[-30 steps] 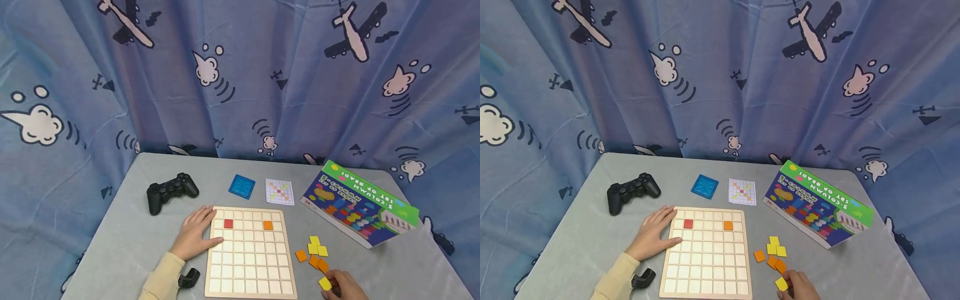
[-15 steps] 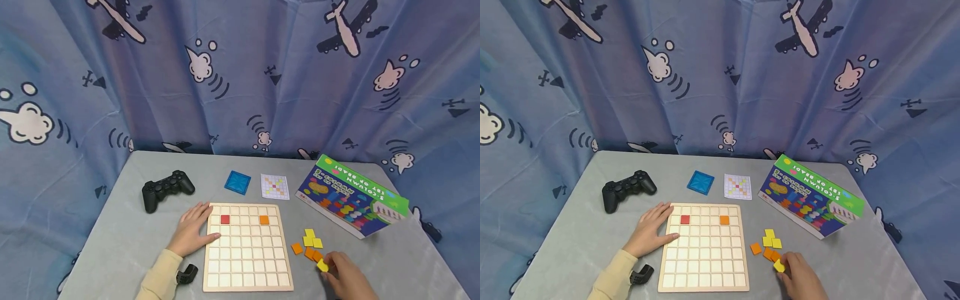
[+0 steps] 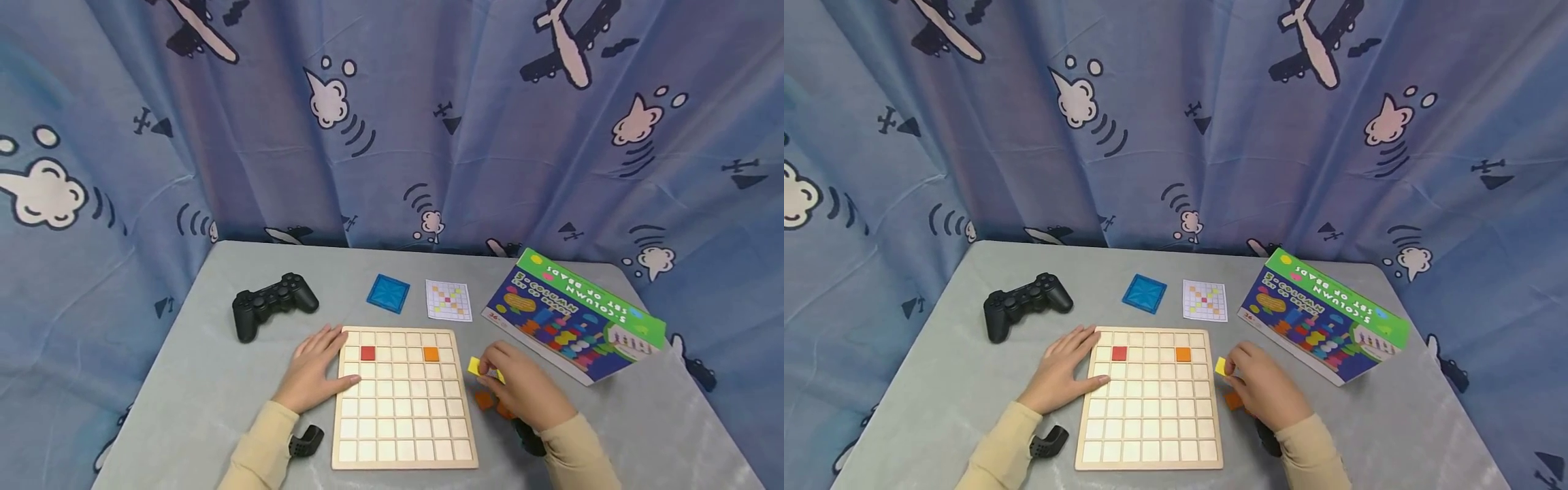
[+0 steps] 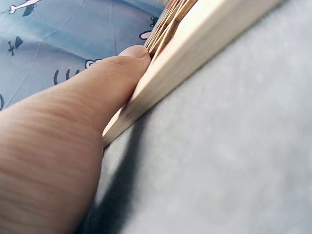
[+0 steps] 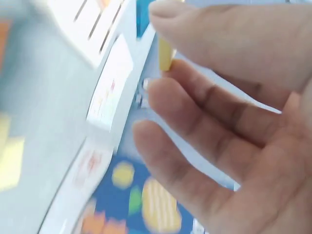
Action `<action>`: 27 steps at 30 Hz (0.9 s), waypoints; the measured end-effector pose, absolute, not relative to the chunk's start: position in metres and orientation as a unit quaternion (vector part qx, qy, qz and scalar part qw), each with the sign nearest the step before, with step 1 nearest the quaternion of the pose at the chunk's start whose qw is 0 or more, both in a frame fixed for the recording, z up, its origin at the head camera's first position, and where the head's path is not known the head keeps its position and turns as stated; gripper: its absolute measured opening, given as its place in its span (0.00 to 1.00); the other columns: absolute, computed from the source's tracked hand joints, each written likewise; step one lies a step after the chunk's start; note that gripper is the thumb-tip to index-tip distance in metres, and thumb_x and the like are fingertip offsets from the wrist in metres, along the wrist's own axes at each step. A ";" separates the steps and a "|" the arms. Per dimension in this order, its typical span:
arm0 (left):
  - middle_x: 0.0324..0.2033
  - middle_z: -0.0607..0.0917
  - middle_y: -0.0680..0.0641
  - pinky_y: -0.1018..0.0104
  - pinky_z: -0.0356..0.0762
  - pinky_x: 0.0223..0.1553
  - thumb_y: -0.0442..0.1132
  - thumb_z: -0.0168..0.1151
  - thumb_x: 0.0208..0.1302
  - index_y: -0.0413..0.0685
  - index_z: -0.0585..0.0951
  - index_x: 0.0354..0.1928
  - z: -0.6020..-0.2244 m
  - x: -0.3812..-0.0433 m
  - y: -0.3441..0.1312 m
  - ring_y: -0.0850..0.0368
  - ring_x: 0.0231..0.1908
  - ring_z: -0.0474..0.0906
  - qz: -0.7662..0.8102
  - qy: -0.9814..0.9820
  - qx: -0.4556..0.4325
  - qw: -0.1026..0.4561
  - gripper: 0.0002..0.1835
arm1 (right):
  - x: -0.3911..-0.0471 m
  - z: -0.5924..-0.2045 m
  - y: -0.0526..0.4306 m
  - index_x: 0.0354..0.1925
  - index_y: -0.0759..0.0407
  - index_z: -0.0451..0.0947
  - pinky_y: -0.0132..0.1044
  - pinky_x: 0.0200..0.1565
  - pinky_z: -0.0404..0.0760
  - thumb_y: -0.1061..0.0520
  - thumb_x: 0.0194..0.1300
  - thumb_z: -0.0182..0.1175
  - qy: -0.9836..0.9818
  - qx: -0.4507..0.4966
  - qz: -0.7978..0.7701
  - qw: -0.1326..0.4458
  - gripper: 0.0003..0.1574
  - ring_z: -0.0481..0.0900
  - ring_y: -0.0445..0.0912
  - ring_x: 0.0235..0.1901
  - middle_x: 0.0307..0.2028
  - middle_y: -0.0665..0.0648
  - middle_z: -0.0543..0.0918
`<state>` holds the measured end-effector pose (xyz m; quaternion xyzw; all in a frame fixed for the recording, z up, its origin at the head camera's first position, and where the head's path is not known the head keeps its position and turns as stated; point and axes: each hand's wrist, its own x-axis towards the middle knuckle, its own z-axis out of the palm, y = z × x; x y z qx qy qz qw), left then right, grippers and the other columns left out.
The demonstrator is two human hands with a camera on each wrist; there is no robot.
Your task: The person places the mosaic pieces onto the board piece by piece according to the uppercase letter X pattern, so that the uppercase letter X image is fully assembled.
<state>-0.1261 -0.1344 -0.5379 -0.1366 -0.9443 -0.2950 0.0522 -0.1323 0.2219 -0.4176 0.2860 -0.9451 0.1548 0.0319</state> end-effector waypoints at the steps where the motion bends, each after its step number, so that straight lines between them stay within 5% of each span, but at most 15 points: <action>1: 0.72 0.62 0.50 0.47 0.48 0.70 0.70 0.60 0.54 0.52 0.63 0.71 -0.538 -0.127 -0.134 0.51 0.73 0.51 -0.295 -0.944 -0.137 0.053 0.48 | -0.137 -0.418 0.215 0.29 0.51 0.72 0.34 0.35 0.81 0.65 0.49 0.73 -0.940 0.302 0.153 0.033 0.19 0.76 0.41 0.33 0.33 0.45 0.74; 14: 0.72 0.60 0.50 0.46 0.46 0.71 0.70 0.60 0.54 0.53 0.62 0.72 -0.535 -0.127 -0.133 0.51 0.73 0.49 -0.297 -0.945 -0.132 0.035 0.48 | -0.165 -0.438 0.146 0.33 0.54 0.74 0.31 0.34 0.77 0.62 0.56 0.69 -0.893 0.415 0.173 -0.020 0.12 0.72 0.40 0.31 0.35 0.49 0.75; 27: 0.72 0.61 0.51 0.46 0.47 0.71 0.69 0.61 0.54 0.53 0.63 0.72 -0.533 -0.126 -0.132 0.51 0.73 0.50 -0.298 -0.946 -0.127 0.032 0.47 | -0.166 -0.458 0.111 0.33 0.55 0.76 0.32 0.35 0.78 0.61 0.57 0.68 -0.887 0.419 0.188 -0.052 0.09 0.73 0.39 0.30 0.33 0.49 0.77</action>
